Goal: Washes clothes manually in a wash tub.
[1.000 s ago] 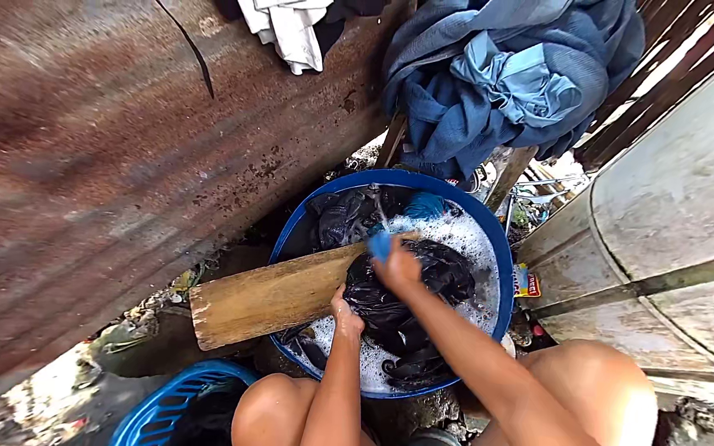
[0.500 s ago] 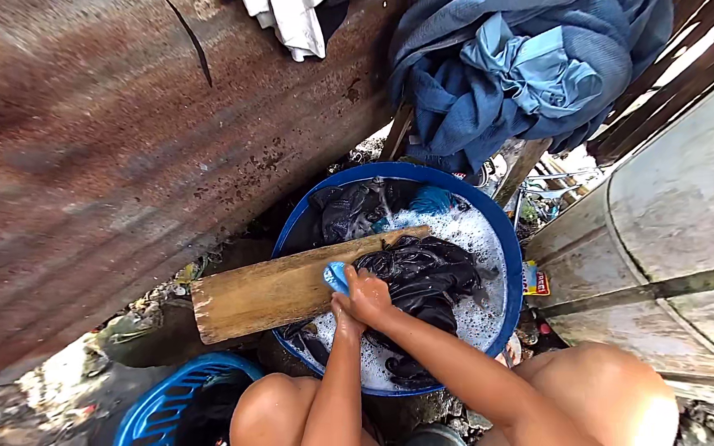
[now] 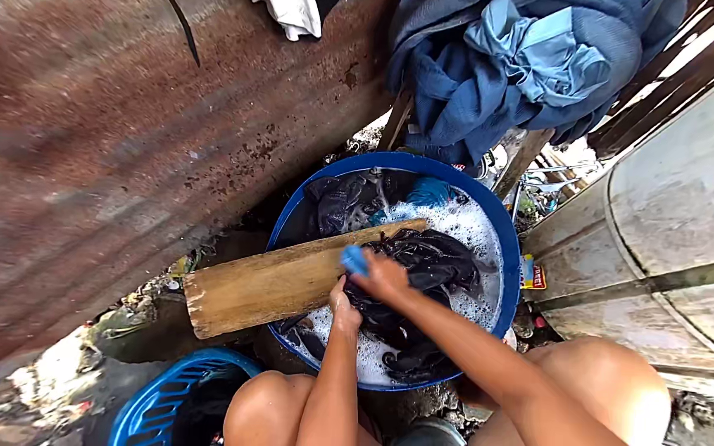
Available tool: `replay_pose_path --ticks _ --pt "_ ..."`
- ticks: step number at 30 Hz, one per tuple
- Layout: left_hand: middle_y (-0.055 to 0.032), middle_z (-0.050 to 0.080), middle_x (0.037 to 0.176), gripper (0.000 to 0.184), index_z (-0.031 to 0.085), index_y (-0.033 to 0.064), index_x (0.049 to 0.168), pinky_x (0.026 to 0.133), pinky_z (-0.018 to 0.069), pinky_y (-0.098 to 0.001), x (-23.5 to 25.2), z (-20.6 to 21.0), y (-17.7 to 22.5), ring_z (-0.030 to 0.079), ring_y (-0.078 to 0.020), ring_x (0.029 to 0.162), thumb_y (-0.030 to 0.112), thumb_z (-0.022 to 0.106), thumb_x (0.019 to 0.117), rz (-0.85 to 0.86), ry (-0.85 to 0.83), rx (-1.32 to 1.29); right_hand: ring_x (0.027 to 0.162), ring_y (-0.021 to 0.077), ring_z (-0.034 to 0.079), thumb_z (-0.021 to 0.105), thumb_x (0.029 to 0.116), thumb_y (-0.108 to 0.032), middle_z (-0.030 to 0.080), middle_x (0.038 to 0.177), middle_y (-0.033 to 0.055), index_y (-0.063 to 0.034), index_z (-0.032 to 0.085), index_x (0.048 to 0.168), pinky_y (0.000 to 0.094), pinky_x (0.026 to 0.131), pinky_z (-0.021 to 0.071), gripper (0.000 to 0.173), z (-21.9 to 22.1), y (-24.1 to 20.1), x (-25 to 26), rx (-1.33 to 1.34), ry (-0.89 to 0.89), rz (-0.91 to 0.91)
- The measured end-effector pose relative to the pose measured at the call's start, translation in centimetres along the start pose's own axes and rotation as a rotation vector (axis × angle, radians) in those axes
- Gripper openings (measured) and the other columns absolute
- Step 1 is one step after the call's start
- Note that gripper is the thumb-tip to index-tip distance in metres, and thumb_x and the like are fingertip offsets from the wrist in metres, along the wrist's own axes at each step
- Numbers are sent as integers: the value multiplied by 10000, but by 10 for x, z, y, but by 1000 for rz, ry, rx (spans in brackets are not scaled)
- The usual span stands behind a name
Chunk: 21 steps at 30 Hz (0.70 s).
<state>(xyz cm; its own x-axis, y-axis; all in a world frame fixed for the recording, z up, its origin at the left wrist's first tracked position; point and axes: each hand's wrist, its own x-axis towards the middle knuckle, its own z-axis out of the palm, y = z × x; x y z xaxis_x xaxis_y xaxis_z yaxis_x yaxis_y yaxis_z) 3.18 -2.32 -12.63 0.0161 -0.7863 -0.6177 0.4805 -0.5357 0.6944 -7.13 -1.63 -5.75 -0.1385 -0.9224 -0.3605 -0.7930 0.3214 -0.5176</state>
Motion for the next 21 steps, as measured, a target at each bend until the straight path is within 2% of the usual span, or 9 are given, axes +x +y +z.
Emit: replay_pose_path --ticks 4,7,9,10,12,16,18,20,21 --pt "-168 638 1178 355 539 20 1311 889 538 -465 2 8 8 636 -249 1050 258 382 1099 -106 22 -63 1256 566 554 664 990 -388 536 1392 373 -40 401 1552 702 941 486 712 -46 89 45 -3 302 331" --pt "-151 660 1096 349 575 20 1246 837 552 -447 3 10 3 652 -236 983 269 379 1099 -70 48 -50 1142 511 643 681 966 -409 625 1285 335 -9 418 1519 668 914 524 732 -23 43 25 81 246 271" --pt "-127 637 1069 383 564 31 1220 816 530 -422 -2 8 0 623 -210 952 282 298 1106 -12 41 -42 1191 454 638 661 971 -449 632 1314 283 -32 431 1525 624 984 509 731 9 -7 0 94 52 57" --pt "-140 596 1159 442 512 21 1303 890 501 -421 -6 3 1 581 -209 1027 293 217 1119 17 -12 -48 1237 447 610 631 993 -457 608 1353 276 -59 430 1536 616 1015 485 703 11 -20 -7 81 -36 -12" --pt "-118 640 1067 386 557 36 1228 819 543 -410 -6 7 4 633 -196 951 293 292 1112 -21 35 -42 1238 468 611 620 1006 -459 609 1365 281 -84 458 1528 648 995 489 664 -1 -5 -1 40 -40 0" --pt "-164 632 1207 373 527 24 1336 909 535 -462 -1 15 10 631 -244 1073 274 371 1107 -107 21 -57 1276 553 545 662 991 -382 525 1412 364 -22 428 1531 680 946 499 690 -32 75 44 -4 270 228" --pt "-160 638 1189 371 540 18 1315 897 536 -456 1 16 6 635 -240 1056 275 369 1110 -92 34 -48 1248 535 573 663 992 -390 537 1399 356 -17 375 1548 660 944 507 730 -32 62 43 55 269 337" --pt "-146 652 1130 360 563 11 1263 859 546 -423 2 14 2 643 -217 1004 261 352 1113 -15 29 7 1152 478 650 684 960 -424 644 1268 310 -5 405 1518 637 944 528 752 -10 16 20 114 165 191" --pt "-151 639 1140 373 546 0 1269 864 534 -403 1 8 -3 627 -206 1012 248 313 1115 56 6 63 1180 445 647 662 971 -444 648 1285 283 -9 414 1521 617 988 513 744 4 -8 4 114 56 76"
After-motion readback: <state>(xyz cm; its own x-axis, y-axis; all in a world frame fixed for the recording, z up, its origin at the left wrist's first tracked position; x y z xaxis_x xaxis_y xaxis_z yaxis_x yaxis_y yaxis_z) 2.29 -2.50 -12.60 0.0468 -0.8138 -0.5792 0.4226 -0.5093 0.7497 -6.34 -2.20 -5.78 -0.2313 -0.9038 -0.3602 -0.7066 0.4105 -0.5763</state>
